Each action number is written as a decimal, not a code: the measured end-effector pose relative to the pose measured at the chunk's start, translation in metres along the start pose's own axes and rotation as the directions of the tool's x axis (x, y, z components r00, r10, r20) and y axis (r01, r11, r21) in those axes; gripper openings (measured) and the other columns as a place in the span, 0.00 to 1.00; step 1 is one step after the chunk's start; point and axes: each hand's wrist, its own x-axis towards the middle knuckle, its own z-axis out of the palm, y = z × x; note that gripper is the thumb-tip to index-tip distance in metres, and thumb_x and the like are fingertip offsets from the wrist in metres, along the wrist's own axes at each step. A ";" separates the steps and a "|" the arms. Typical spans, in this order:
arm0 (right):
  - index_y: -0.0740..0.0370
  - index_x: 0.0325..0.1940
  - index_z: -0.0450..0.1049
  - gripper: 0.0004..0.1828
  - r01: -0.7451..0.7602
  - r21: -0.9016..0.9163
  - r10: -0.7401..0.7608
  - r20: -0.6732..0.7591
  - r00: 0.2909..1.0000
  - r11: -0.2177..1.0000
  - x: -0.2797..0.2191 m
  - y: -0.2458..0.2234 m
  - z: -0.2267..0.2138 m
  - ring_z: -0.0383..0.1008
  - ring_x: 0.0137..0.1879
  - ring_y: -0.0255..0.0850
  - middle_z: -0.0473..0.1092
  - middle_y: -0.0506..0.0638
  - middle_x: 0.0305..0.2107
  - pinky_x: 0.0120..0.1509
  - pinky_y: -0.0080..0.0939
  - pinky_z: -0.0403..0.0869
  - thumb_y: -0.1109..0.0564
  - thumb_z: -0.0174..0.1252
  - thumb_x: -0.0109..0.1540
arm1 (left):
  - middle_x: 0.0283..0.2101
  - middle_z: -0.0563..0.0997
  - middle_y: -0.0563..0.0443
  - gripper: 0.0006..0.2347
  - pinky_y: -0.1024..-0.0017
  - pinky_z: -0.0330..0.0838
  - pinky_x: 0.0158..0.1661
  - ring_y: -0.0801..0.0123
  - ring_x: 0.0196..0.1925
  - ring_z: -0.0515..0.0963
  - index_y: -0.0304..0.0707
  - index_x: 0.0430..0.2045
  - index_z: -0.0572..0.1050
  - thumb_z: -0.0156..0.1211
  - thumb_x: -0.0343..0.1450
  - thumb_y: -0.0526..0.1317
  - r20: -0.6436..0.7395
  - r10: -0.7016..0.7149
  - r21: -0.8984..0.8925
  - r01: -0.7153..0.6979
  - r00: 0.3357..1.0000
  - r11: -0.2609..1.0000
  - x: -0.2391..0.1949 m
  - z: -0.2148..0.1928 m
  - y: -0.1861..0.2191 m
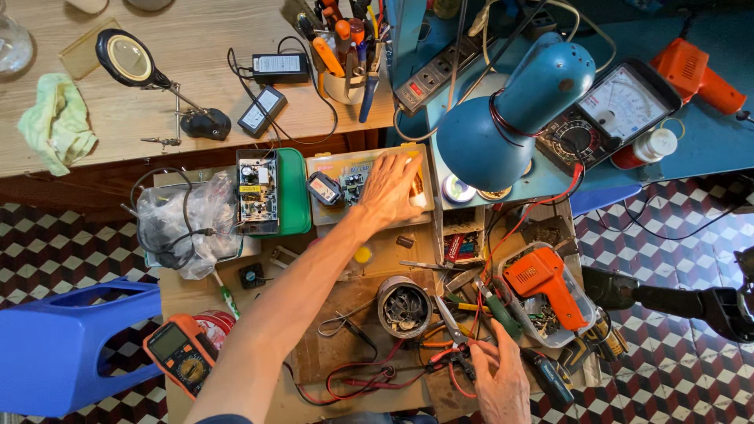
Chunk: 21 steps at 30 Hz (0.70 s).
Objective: The person works at a cluttered electronics workbench, handling a small copper-wound component and a disassembled green electric trimmer. They manipulate wires and parts with their hands and use pliers to adjust connections, then reassemble the trimmer head with its body.
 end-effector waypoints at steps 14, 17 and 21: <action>0.55 0.71 0.62 0.33 -0.003 -0.047 0.006 0.061 0.998 0.999 -0.018 -0.022 0.002 0.79 0.54 0.44 0.72 0.57 0.51 0.54 0.44 0.77 0.54 0.58 0.62 | 0.52 0.72 0.44 0.26 0.65 0.65 0.60 0.55 0.58 0.70 0.37 0.44 0.74 0.75 0.51 0.36 0.404 0.482 0.133 -0.571 0.778 0.810 -0.053 0.028 0.040; 0.55 0.72 0.60 0.33 -0.080 -0.009 0.080 0.058 0.995 0.997 -0.019 -0.009 -0.001 0.80 0.54 0.45 0.68 0.56 0.55 0.54 0.44 0.79 0.54 0.57 0.62 | 0.53 0.72 0.45 0.14 0.65 0.67 0.56 0.56 0.57 0.71 0.41 0.40 0.76 0.68 0.62 0.36 0.501 0.507 0.141 -0.644 0.701 0.752 -0.050 0.067 0.036; 0.54 0.73 0.58 0.33 -0.176 -0.022 0.177 0.042 0.983 0.984 -0.028 0.017 -0.006 0.78 0.57 0.45 0.66 0.55 0.58 0.58 0.46 0.76 0.53 0.56 0.64 | 0.54 0.73 0.49 0.10 0.65 0.69 0.55 0.59 0.60 0.71 0.45 0.44 0.79 0.59 0.69 0.39 0.759 0.361 0.159 -0.692 0.542 0.705 -0.049 0.118 0.020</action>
